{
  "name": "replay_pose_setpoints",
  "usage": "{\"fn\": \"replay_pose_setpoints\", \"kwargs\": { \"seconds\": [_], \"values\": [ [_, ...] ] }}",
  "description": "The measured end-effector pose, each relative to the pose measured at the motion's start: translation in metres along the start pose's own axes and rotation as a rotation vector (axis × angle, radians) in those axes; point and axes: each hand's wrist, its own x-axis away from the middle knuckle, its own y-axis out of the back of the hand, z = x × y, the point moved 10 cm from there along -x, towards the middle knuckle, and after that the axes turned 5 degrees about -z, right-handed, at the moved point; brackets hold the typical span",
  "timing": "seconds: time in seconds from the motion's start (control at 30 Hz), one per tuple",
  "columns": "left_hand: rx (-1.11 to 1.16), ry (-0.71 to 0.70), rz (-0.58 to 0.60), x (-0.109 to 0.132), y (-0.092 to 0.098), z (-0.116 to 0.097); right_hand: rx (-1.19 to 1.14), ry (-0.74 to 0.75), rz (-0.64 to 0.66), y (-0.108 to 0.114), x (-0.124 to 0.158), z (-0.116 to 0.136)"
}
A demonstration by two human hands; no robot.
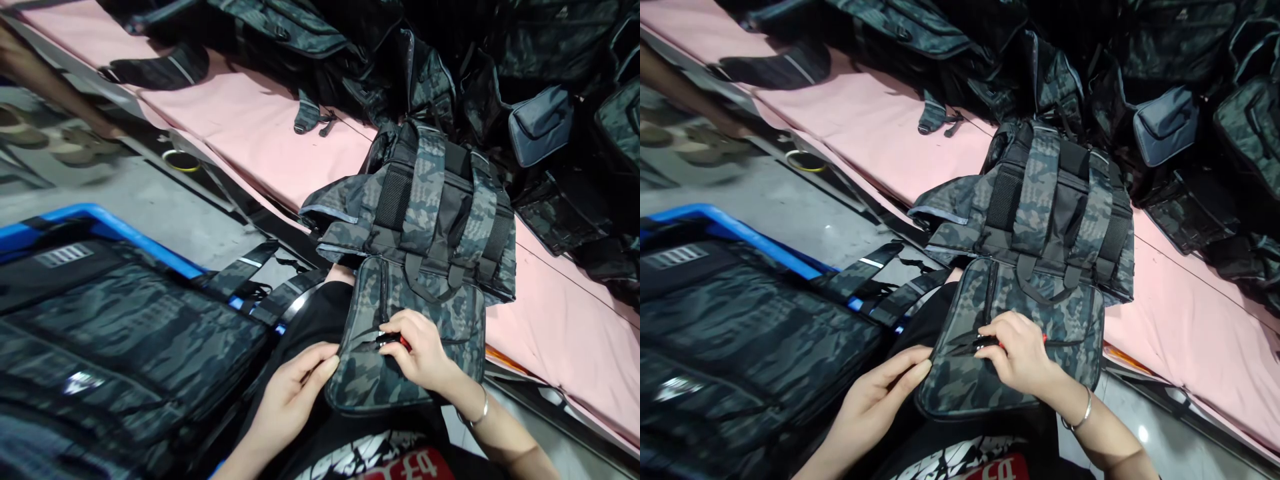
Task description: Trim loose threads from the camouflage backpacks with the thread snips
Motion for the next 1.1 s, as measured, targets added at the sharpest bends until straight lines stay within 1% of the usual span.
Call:
{"fn": "replay_pose_setpoints", "kwargs": {
  "seconds": [0.2, 0.43, 0.6, 0.73, 0.87, 0.93, 0.97, 1.03, 1.1],
  "values": [
    [-0.003, -0.028, 0.007, 0.003, 0.000, -0.007, 0.009, 0.094, 0.028, -0.009, -0.006, 0.008],
    [-0.013, -0.001, 0.016, 0.002, -0.001, -0.007, 0.055, 0.169, -0.005, -0.005, -0.007, 0.015],
    [0.014, 0.032, 0.042, -0.001, -0.004, -0.006, -0.010, 0.114, -0.081, 0.004, -0.007, 0.011],
    [0.017, 0.049, 0.018, -0.001, -0.002, -0.003, 0.005, 0.122, -0.023, -0.005, -0.006, 0.010],
    [0.021, 0.072, 0.016, -0.001, -0.001, 0.005, 0.009, 0.122, -0.064, -0.005, -0.005, 0.010],
    [0.028, 0.084, 0.017, -0.003, 0.001, 0.012, 0.025, 0.099, -0.051, -0.008, -0.006, 0.006],
    [0.032, 0.092, 0.035, -0.006, 0.001, 0.016, 0.039, 0.090, -0.036, -0.011, -0.006, 0.005],
    [0.031, 0.113, 0.126, -0.013, -0.003, 0.024, 0.055, 0.070, -0.020, -0.013, -0.008, 0.001],
    [-0.005, 0.111, 0.215, -0.025, -0.008, 0.030, 0.034, 0.040, -0.057, -0.009, -0.010, -0.003]
  ]
}}
